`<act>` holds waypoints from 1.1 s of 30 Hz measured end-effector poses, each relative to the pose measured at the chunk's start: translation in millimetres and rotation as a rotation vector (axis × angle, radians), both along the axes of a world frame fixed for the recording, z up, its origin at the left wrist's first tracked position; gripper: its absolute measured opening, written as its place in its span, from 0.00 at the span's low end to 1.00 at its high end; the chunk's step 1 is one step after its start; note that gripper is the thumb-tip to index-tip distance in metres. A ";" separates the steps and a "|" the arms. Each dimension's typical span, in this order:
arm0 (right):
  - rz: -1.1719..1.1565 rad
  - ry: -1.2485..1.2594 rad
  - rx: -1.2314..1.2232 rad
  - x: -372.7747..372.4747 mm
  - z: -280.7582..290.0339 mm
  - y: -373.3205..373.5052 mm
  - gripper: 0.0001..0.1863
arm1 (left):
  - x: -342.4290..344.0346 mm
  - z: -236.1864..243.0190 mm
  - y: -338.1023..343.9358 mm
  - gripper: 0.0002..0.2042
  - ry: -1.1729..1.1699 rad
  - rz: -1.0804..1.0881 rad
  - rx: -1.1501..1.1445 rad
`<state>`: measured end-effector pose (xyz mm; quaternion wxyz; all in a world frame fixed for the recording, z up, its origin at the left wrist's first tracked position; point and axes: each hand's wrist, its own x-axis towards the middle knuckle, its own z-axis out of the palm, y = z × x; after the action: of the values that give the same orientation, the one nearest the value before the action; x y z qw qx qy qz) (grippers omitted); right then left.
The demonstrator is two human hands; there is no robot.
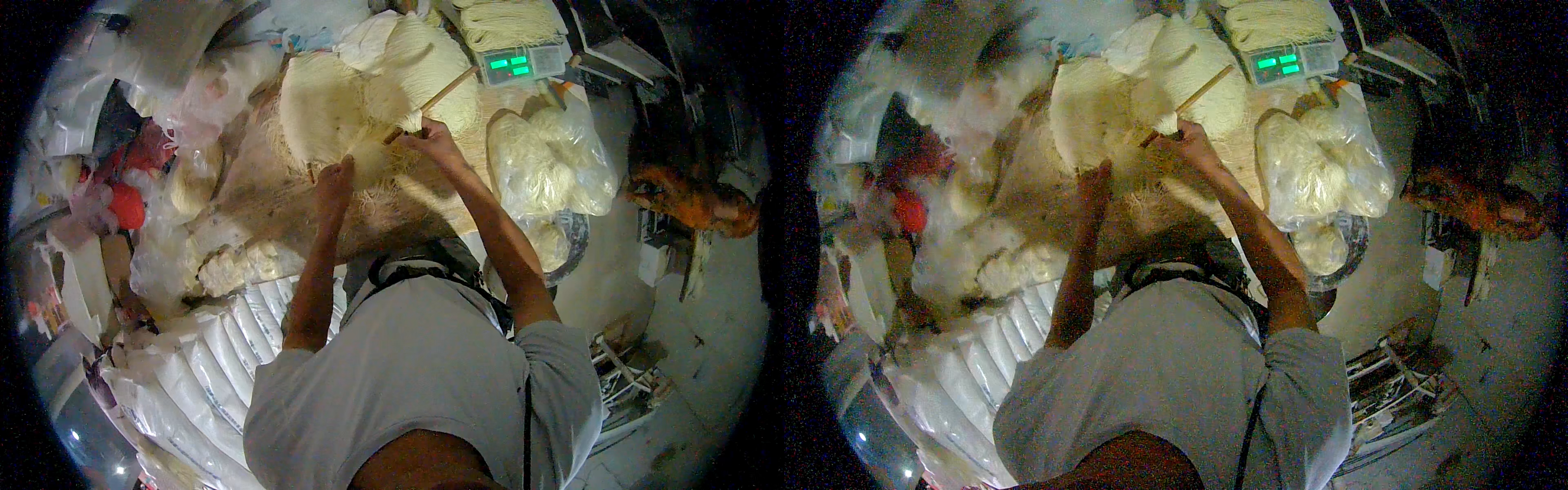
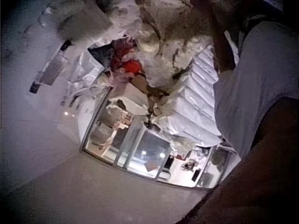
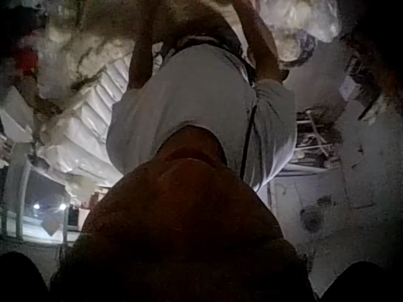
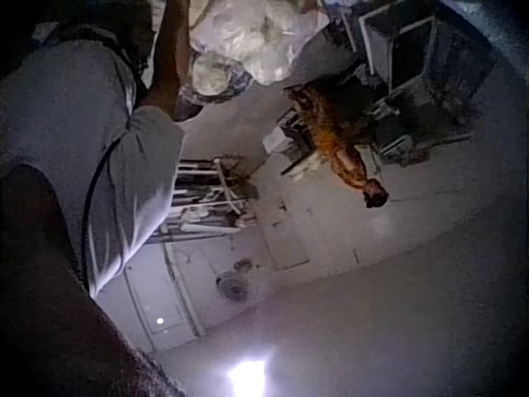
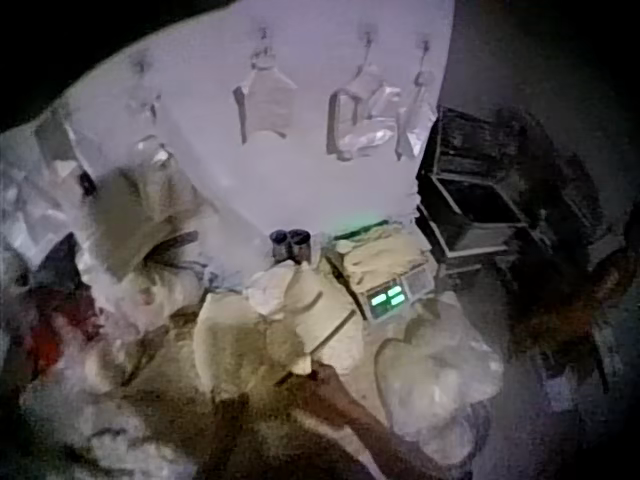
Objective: The person uses two wooden sticks to lift, separate, and arrange bundles of long, thin noodles on a wooden table. They repeatedly pick up sections of noodles, spread them out, and place them onto a digital scale.
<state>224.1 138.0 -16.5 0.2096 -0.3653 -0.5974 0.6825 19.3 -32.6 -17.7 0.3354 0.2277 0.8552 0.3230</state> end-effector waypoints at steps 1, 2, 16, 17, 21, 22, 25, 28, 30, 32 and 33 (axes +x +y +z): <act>0.030 -0.038 0.010 -2.9 -5.4 -0.8 0.15 | -5.5 -11.9 -3.2 0.31 0.028 -0.079 -0.003; 0.042 -0.003 -0.020 -5.5 -4.8 -3.1 0.15 | -7.0 -12.4 -2.2 0.31 0.019 -0.089 -0.007; 0.046 -0.221 0.186 -10.1 -69.7 -11.6 0.15 | -7.4 -23.3 1.5 0.36 0.116 -0.178 0.033; 0.075 -0.207 0.147 -9.1 -69.9 -12.4 0.15 | -5.7 -14.8 2.4 0.36 0.116 -0.184 0.029; 0.086 -0.133 -0.076 -10.0 -12.1 -20.1 0.16 | -7.6 -6.2 -1.7 0.36 0.094 -0.190 0.000; 0.079 -0.128 -0.086 -7.0 -10.9 -19.2 0.16 | -8.6 -7.1 -1.0 0.36 0.080 -0.197 -0.007; 0.028 0.059 -0.112 -2.6 -8.5 -16.3 0.15 | -11.0 -24.0 -2.5 0.35 0.161 -0.228 0.080; -0.012 0.086 -0.079 1.6 23.1 -10.6 0.13 | -12.6 -33.5 -2.4 0.33 0.221 -0.215 0.136; 0.049 0.062 -0.078 0.4 37.9 -10.7 0.14 | -35.2 -95.9 -23.2 0.30 0.719 -0.387 0.291; 0.153 -0.084 0.058 5.6 32.2 1.2 0.15 | -46.3 -122.2 -17.5 0.28 0.930 -0.445 0.323; 0.216 -0.231 0.189 14.7 12.6 10.9 0.16 | -39.3 -112.9 -8.5 0.28 0.791 -0.387 0.256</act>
<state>238.8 148.9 -3.9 0.0984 -0.3535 -0.7147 0.5955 -20.1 -41.1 -130.6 0.0064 0.5285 0.8125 0.2458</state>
